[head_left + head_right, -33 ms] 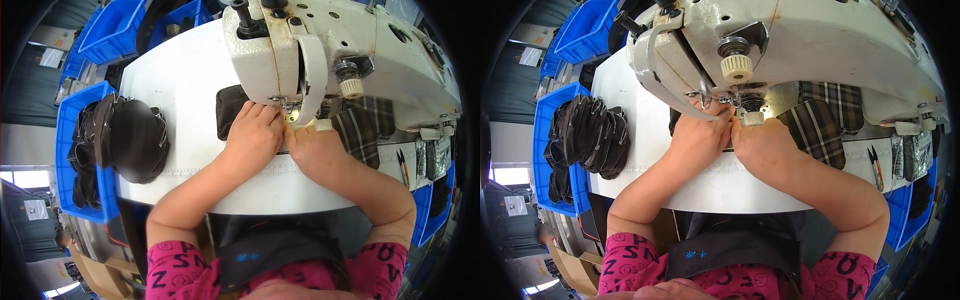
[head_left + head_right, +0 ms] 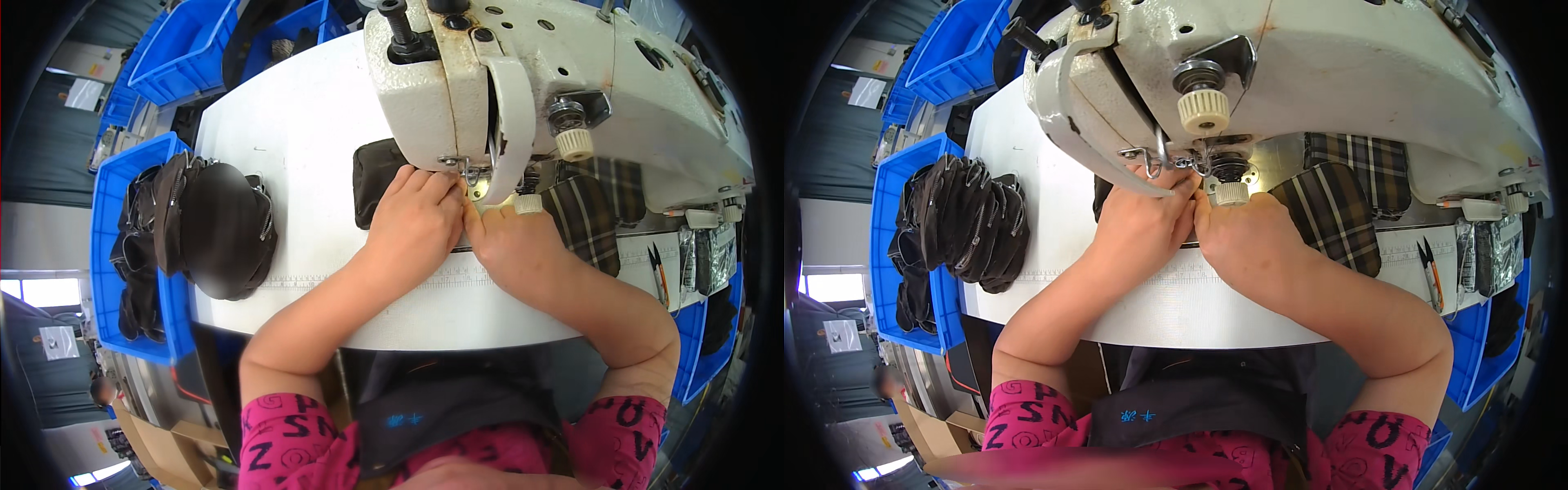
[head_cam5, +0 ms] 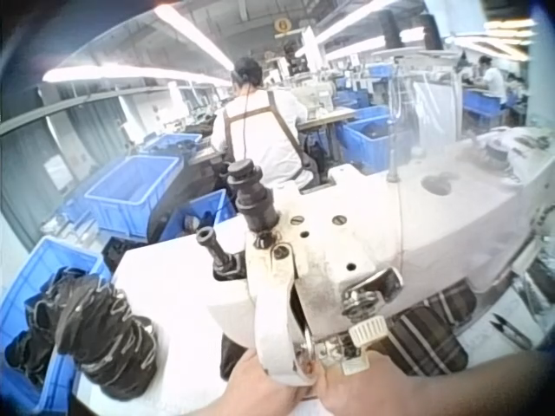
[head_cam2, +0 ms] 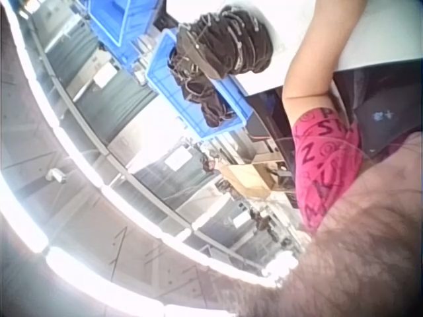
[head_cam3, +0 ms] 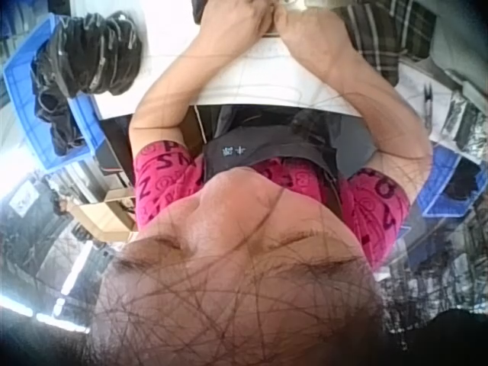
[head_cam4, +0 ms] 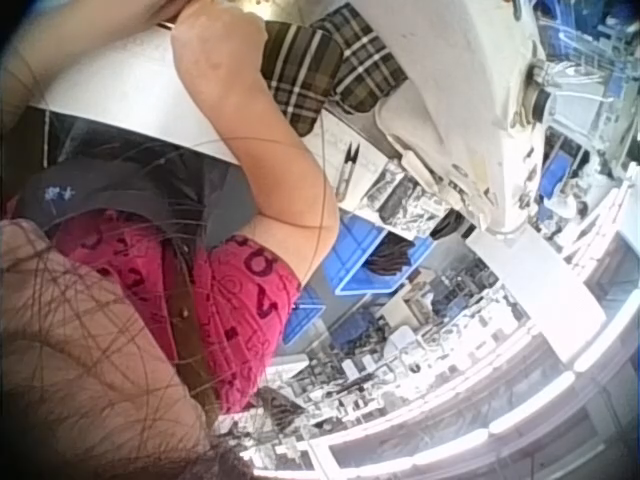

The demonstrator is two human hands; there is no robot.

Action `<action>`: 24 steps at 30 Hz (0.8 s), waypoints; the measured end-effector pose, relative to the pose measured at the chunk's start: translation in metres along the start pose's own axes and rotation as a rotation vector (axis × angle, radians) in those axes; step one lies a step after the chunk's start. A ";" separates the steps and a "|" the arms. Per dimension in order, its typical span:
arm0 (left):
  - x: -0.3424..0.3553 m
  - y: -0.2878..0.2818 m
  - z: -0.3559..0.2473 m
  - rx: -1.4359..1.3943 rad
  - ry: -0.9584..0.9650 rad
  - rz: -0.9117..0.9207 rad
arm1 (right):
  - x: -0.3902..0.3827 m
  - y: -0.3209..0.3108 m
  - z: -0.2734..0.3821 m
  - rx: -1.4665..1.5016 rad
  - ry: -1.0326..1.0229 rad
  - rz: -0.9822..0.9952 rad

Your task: The recorder uses an industrial sewing machine to sew and assemble small leather components into bags.

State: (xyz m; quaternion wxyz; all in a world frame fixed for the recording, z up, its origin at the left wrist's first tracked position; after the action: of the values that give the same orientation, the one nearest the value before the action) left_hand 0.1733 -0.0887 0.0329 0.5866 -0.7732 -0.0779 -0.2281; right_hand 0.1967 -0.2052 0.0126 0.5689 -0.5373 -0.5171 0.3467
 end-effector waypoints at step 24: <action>0.004 -0.017 0.061 -0.060 -0.379 0.094 | 0.001 0.000 -0.004 0.187 -0.025 -0.076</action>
State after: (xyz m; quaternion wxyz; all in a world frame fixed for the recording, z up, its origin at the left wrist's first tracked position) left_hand 0.1864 -0.0262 0.0371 0.5480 -0.8223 -0.1440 -0.0533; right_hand 0.2004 -0.2049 0.0129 0.6227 -0.4575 -0.5097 0.3783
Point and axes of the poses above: each hand's wrist, its own x-axis towards the middle knuckle, its own y-axis out of the palm, z = x × y, the point moved 6 cm from there along x, towards the middle knuckle, and after that the axes turned 7 degrees about -y, right-handed, at the moved point
